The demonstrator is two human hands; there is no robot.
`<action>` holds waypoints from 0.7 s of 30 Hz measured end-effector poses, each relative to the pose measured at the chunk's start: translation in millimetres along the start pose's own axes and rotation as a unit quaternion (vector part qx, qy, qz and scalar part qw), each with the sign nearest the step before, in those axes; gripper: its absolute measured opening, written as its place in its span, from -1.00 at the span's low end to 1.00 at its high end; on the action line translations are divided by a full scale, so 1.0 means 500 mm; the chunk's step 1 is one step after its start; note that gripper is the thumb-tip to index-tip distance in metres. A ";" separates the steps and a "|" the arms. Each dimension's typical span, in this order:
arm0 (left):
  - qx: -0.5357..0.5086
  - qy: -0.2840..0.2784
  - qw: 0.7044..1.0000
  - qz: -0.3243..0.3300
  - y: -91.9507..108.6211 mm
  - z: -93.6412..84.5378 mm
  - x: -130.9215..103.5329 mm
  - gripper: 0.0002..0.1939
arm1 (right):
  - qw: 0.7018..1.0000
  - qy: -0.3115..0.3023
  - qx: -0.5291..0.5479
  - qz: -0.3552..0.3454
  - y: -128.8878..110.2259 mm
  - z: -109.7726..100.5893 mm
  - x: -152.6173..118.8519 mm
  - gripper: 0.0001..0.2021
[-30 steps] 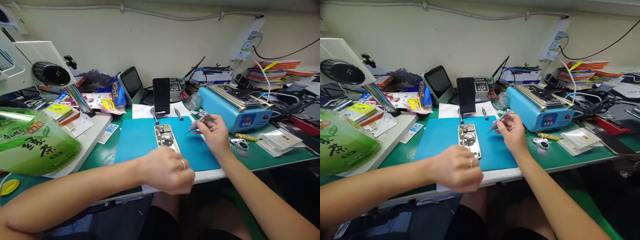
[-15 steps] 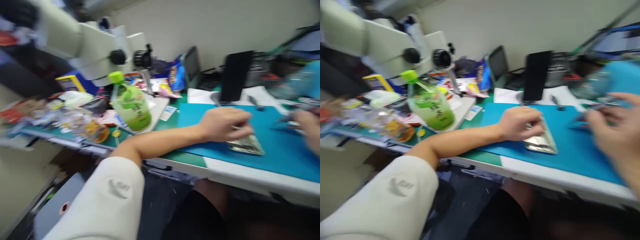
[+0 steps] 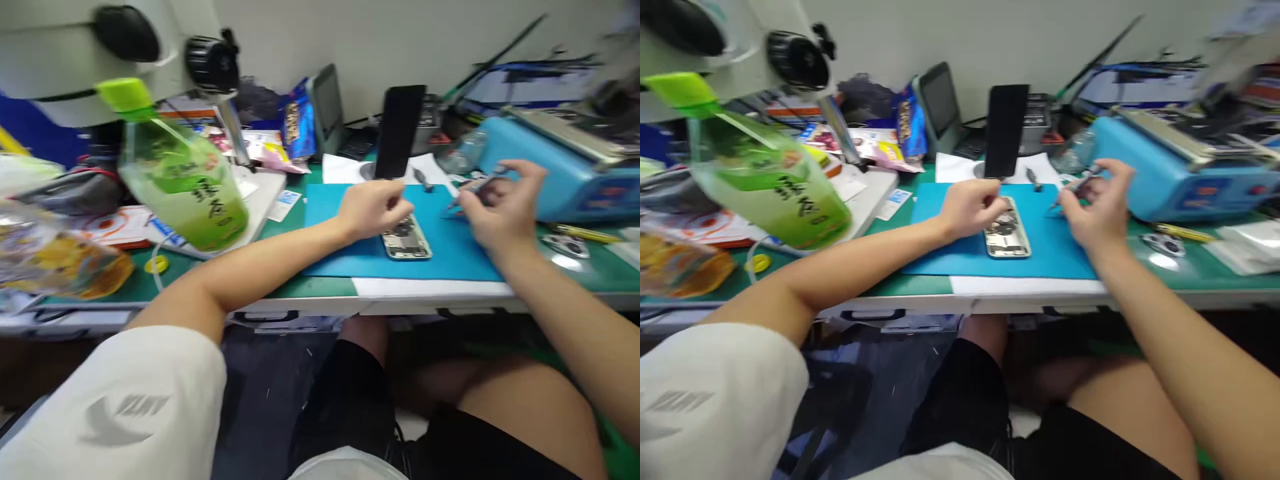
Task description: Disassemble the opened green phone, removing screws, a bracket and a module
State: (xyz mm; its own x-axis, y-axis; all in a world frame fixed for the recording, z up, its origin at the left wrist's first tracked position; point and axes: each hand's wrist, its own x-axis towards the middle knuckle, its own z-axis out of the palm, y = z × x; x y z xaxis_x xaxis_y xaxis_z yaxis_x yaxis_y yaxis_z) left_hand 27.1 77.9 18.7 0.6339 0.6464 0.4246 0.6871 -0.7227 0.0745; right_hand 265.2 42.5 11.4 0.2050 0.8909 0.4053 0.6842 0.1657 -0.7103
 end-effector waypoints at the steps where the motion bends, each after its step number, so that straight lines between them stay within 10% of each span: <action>1: -0.024 0.008 1.000 -0.015 -0.003 0.013 0.003 -0.73 | 1.000 0.001 -0.005 0.003 0.015 -0.001 0.003 -0.50; 21: -0.130 0.012 0.986 -0.106 -0.013 0.041 0.019 -0.68 | 1.000 0.007 -0.016 0.006 0.030 -0.004 0.011 -0.50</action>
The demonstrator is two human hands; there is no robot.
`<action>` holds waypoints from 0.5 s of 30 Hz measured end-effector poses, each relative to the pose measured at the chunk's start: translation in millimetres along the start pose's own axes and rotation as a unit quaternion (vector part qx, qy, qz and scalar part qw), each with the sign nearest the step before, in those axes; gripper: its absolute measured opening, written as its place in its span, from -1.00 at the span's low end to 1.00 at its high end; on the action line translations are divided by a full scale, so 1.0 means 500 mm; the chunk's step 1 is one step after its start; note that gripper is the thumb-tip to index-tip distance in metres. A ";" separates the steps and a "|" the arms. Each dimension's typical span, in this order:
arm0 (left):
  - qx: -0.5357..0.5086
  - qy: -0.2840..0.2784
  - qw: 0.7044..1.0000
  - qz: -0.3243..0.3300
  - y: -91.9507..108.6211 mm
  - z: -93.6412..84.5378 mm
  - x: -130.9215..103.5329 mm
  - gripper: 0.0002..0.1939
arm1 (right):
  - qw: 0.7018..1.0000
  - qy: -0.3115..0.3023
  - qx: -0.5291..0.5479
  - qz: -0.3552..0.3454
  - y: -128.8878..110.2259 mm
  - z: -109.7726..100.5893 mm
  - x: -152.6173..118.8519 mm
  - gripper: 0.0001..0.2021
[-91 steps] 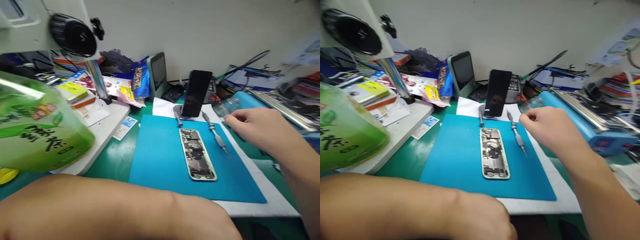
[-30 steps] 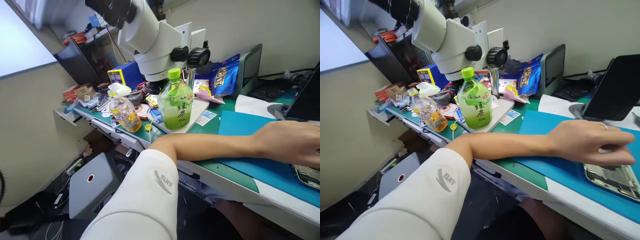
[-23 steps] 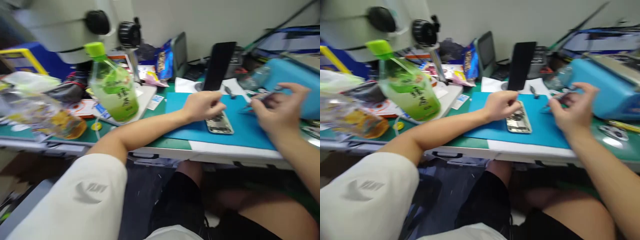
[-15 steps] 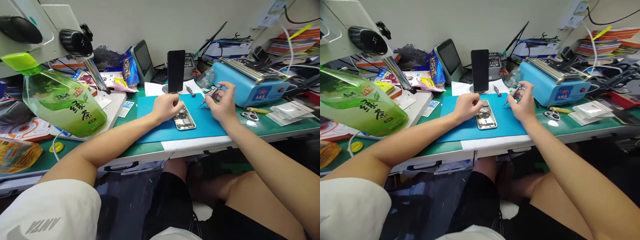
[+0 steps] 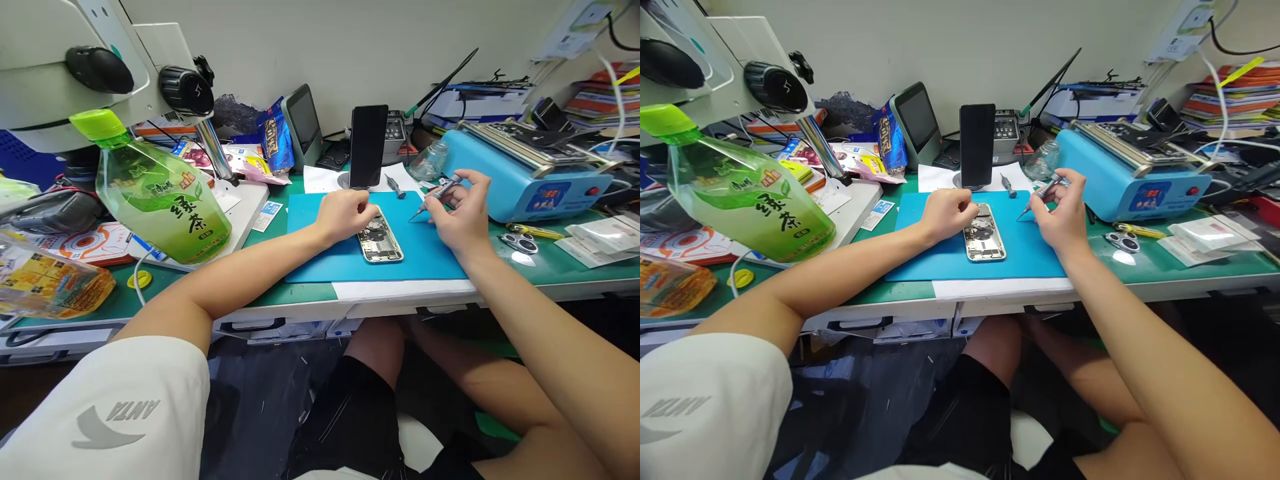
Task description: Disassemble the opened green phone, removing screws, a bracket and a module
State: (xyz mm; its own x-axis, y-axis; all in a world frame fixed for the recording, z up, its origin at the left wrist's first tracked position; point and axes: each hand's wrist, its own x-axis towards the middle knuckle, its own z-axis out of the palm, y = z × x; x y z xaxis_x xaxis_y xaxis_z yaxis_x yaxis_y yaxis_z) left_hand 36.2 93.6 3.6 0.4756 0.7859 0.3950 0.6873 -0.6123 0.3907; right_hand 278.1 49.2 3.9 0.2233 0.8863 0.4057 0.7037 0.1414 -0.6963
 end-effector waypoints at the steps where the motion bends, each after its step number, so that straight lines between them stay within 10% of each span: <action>1: 0.001 0.000 1.000 -0.001 -0.001 -0.001 0.000 -0.67 | 1.000 0.001 0.000 0.000 0.000 0.000 0.001 -0.50; 15: 0.058 -0.032 0.998 -0.009 -0.009 -0.017 -0.016 -0.69 | 1.000 -0.013 0.006 -0.002 0.004 -0.001 0.000 -0.51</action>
State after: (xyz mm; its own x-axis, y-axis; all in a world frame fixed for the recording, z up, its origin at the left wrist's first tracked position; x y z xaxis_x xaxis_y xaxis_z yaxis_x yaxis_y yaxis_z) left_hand 24.4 89.4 5.7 0.4947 0.8025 0.3336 0.7528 -0.5875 0.2970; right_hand 279.8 49.5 2.9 0.2025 0.8970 0.3929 0.6968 0.1499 -0.7014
